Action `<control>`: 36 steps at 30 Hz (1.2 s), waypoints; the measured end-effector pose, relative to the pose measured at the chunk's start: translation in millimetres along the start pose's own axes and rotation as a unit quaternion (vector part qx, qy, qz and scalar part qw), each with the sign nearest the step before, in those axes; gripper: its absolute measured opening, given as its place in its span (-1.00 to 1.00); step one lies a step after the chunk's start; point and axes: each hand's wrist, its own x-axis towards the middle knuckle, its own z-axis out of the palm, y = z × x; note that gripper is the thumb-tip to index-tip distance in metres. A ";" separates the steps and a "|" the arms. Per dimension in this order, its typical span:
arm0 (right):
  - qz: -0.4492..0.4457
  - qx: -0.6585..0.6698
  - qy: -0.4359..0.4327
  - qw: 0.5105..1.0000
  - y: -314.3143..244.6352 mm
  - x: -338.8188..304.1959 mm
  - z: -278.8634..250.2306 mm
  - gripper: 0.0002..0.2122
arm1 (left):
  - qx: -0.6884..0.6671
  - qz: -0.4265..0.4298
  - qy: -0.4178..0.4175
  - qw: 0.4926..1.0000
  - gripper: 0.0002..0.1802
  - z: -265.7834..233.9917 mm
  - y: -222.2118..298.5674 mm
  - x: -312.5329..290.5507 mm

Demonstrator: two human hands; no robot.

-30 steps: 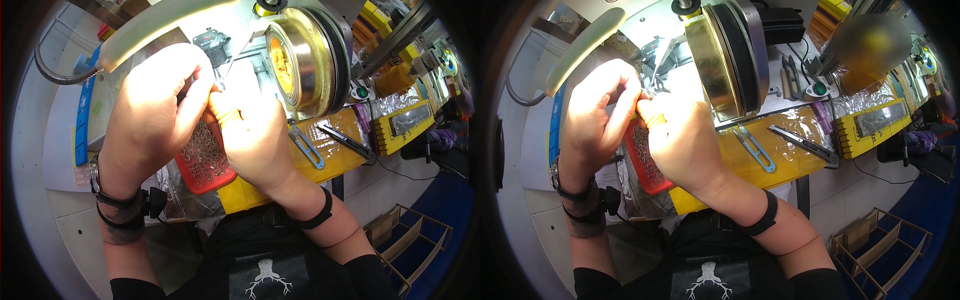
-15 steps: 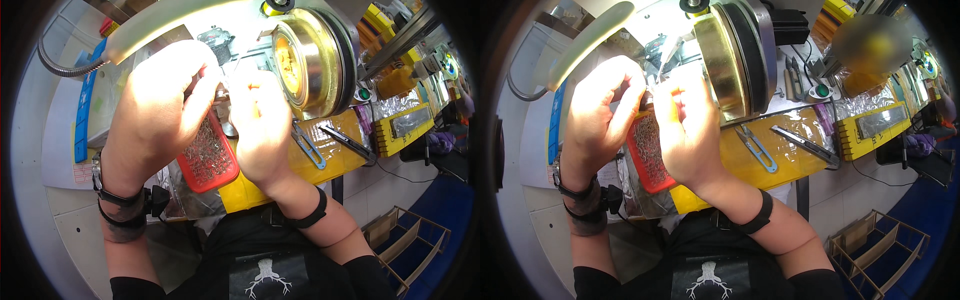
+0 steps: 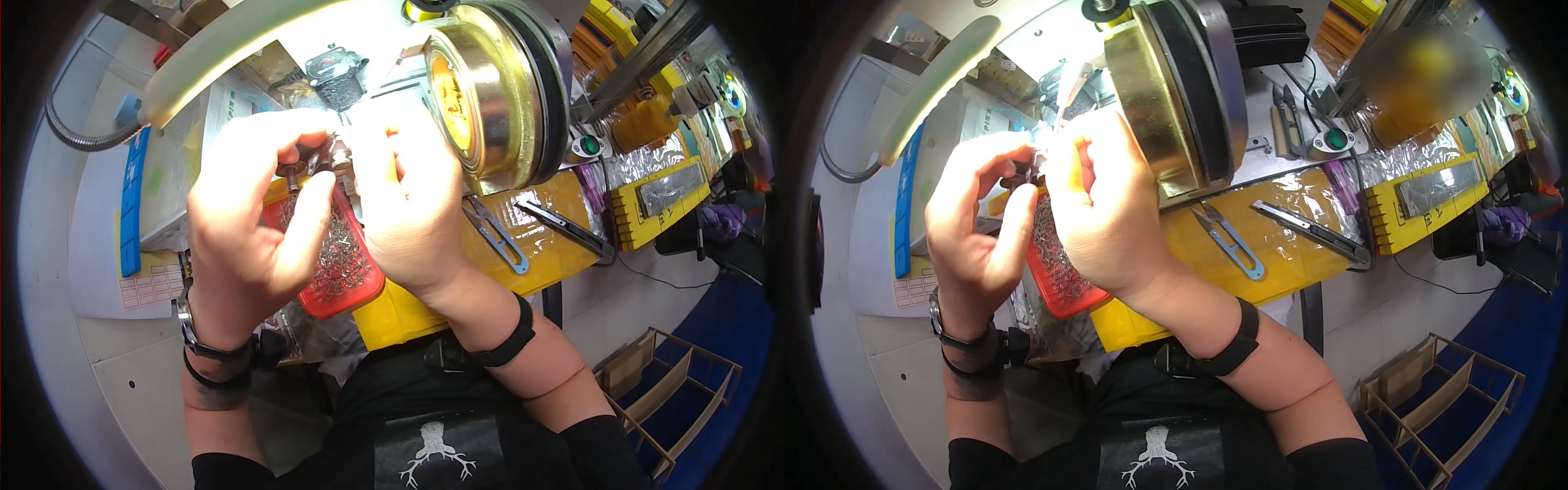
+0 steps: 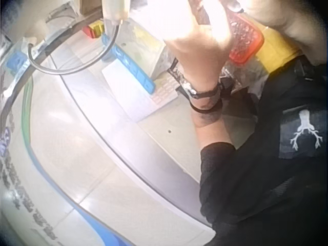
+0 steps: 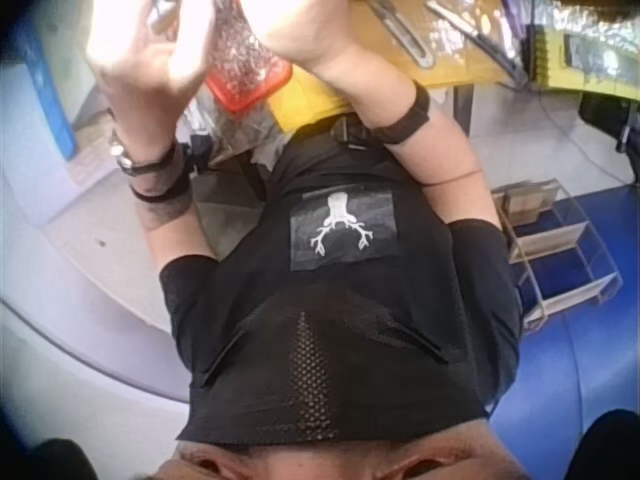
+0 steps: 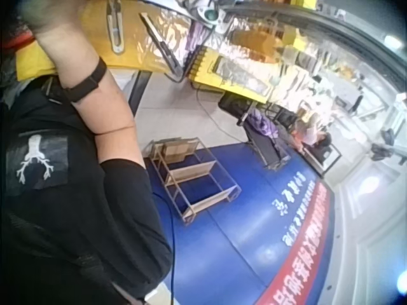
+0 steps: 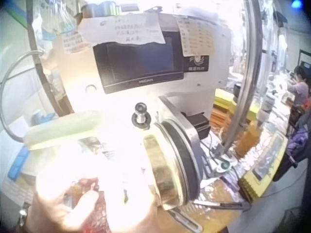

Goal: Assembling and repairing small electronic components using tweezers, pliers, and adhesive.

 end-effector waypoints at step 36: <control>-0.125 -0.099 -0.010 0.987 7.3 6.3 -2.8 -0.96 | -0.140 -0.009 0.081 0.987 -0.20 44.6 -11.7 -34.7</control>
